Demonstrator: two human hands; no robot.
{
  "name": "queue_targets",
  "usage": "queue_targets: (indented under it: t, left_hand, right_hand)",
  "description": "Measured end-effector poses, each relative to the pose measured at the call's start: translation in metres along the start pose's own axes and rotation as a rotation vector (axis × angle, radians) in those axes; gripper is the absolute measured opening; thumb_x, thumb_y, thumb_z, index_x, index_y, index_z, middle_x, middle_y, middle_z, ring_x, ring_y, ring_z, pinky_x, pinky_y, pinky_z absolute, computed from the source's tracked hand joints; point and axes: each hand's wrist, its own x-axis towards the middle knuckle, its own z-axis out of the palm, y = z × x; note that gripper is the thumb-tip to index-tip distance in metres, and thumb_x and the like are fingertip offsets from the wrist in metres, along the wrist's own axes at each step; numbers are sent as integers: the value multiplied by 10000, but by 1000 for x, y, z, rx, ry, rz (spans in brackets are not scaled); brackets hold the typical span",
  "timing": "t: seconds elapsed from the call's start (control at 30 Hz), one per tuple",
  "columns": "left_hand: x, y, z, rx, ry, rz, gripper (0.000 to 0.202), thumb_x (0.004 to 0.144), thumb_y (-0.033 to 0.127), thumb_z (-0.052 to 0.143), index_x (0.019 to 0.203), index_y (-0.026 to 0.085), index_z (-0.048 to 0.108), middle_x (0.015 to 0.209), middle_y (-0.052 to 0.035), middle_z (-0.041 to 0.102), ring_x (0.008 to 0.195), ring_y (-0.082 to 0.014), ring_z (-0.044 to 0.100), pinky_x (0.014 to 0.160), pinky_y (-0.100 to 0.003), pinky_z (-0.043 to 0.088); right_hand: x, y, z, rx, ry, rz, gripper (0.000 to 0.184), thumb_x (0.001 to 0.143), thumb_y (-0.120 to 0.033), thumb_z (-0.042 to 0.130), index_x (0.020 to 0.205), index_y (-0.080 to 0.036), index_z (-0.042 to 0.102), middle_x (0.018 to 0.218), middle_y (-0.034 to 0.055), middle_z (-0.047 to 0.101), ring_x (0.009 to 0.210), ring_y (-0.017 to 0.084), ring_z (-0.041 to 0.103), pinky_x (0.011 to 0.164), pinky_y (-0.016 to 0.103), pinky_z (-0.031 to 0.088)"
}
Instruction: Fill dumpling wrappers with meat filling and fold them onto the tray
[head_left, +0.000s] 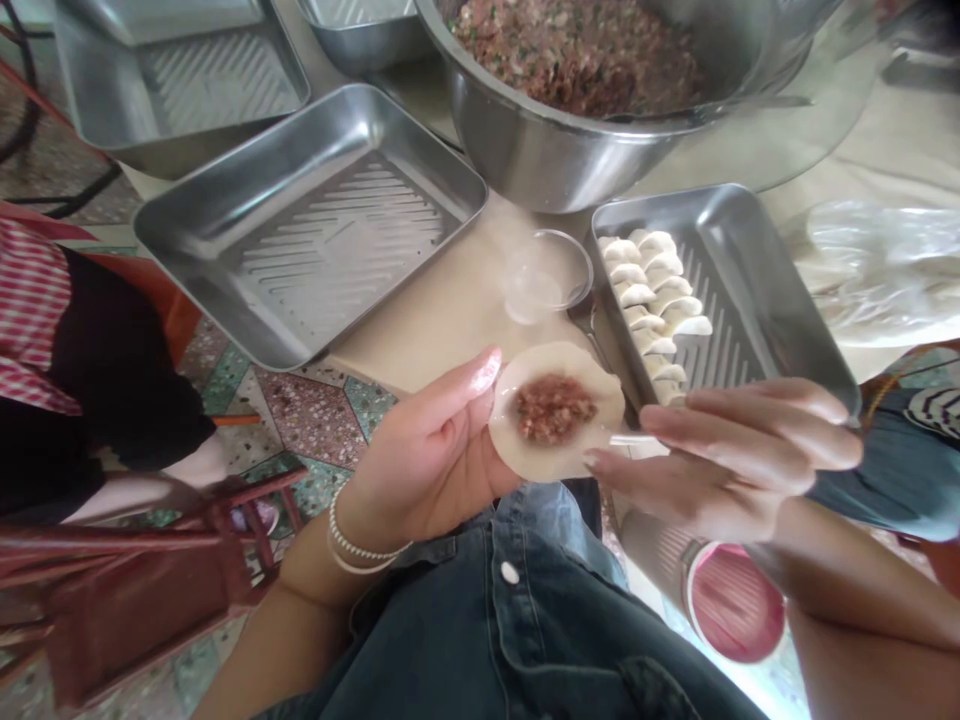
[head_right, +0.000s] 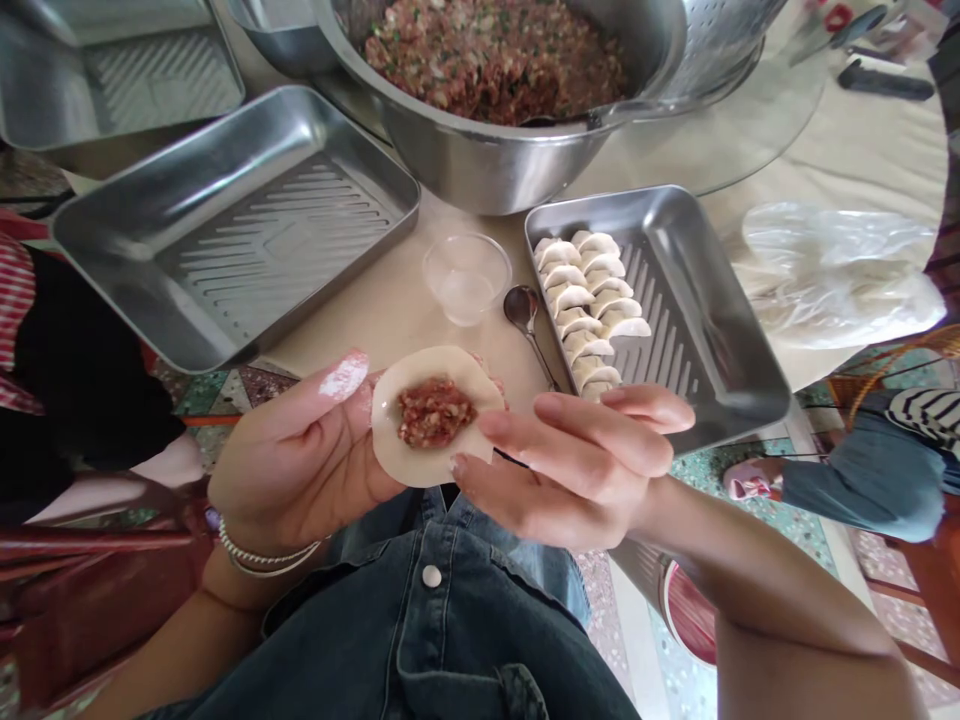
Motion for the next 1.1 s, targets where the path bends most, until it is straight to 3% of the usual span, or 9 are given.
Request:
queue_targets:
  t: [0.13, 0.33, 0.53, 0.7, 0.8, 0.87, 0.97, 1.1]
  left_hand:
    - [3, -3, -2, 23, -14, 23, 482, 959, 428, 307, 1136, 146, 656, 1219, -102, 664, 1310, -297, 483, 1119, -471, 352]
    - [6, -7, -3, 52, 66, 97, 471, 958, 439, 327, 1205, 166, 620, 1256, -84, 647, 1334, -287, 456, 1125, -464, 349]
    - [1, -12, -3, 209, 20, 148, 473, 973, 455, 337, 1217, 175, 631, 1280, -60, 638, 1322, -264, 474, 1147, -419, 326]
    - [-2, -9, -7, 367, -92, 142, 494, 982, 462, 315, 1267, 182, 607, 1420, -58, 528, 1377, -284, 400, 1165, -438, 305]
    - [-5, -4, -7, 457, -52, 81, 510, 968, 509, 320, 1270, 214, 606, 1465, -29, 479, 1405, -279, 356, 1165, -409, 312]
    - [-6, -2, -6, 478, -22, 81, 533, 948, 543, 358, 1359, 245, 518, 1469, -28, 473, 1407, -273, 353, 1141, -400, 351]
    - [-6, -2, -5, 416, 20, 129, 566, 941, 548, 378, 1439, 280, 391, 1441, -42, 506, 1364, -269, 425, 1094, -413, 405]
    - [4, -10, -5, 159, 87, 155, 564, 927, 569, 373, 1357, 220, 479, 1383, -46, 564, 1333, -278, 463, 1088, -422, 408]
  right_hand:
    - [13, -15, -5, -63, 45, -2, 276, 841, -451, 644, 1114, -410, 624, 950, -35, 649, 862, 142, 567, 859, 369, 392]
    - [34, -18, -10, -20, 265, -221, 94, 814, -402, 699, 907, -416, 702, 911, -43, 587, 857, 108, 545, 705, 308, 382]
    - [38, -22, -7, 31, 246, -73, 179, 741, -414, 754, 887, -322, 709, 997, -3, 534, 923, 142, 540, 799, 309, 431]
    - [39, -24, -6, 23, 201, -54, 398, 728, -468, 751, 1086, -319, 660, 1118, 28, 513, 1029, 214, 533, 850, 385, 442]
    - [41, -25, -7, 82, 114, -32, 347, 769, -423, 724, 1104, -367, 656, 1164, 19, 515, 1069, 233, 510, 888, 427, 441]
    - [42, -26, -8, 130, 93, -18, 276, 797, -396, 694, 1072, -409, 668, 1176, -1, 530, 1075, 235, 482, 907, 441, 433]
    - [42, -27, -7, 193, 101, -13, 204, 822, -364, 664, 1009, -445, 684, 1157, -23, 556, 1059, 232, 467, 895, 427, 436]
    - [44, -26, -7, 233, 152, 29, 223, 780, -280, 722, 966, -403, 708, 1054, -2, 580, 1001, 218, 517, 862, 415, 461]
